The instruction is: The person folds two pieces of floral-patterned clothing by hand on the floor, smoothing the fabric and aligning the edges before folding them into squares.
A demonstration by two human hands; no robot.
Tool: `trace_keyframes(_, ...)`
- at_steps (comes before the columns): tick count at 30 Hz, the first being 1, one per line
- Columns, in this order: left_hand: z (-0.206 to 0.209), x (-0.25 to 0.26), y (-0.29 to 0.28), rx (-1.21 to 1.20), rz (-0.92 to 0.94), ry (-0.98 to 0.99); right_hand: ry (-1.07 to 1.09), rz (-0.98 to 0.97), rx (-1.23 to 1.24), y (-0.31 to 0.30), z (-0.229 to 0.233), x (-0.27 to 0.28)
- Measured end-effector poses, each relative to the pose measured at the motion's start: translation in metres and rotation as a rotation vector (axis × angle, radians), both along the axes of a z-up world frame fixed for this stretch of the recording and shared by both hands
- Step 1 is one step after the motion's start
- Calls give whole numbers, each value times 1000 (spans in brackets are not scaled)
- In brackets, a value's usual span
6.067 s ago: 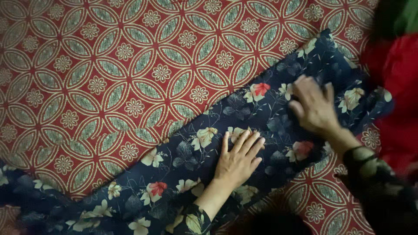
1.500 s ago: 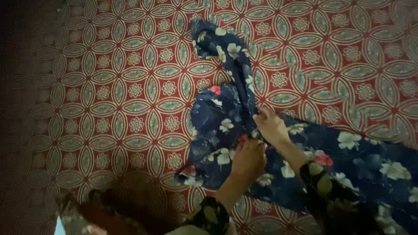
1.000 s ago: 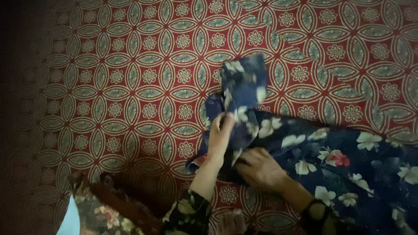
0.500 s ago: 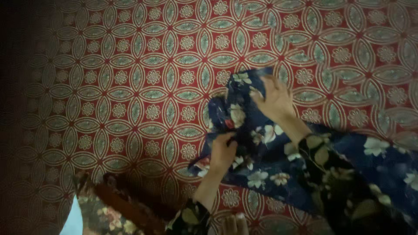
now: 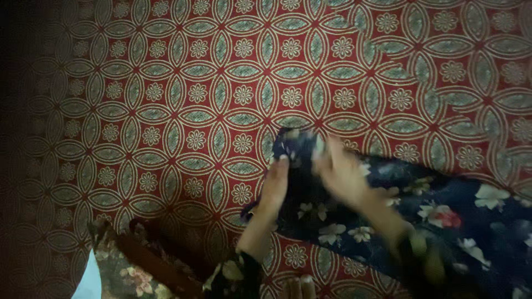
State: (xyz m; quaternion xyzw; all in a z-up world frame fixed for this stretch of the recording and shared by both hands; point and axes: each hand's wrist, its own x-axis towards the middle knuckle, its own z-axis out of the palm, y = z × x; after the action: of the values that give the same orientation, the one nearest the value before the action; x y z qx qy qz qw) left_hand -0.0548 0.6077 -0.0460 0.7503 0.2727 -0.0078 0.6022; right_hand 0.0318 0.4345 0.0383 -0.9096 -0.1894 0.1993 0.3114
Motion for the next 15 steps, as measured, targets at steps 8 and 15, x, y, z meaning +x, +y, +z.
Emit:
trace_keyframes(8, 39, 43, 4, 34, -212, 331, 636, 351, 260, -42, 42, -130)
trace_keyframes(15, 31, 81, 0, 170, 3, 179, 689, 134, 192, -68, 84, -98)
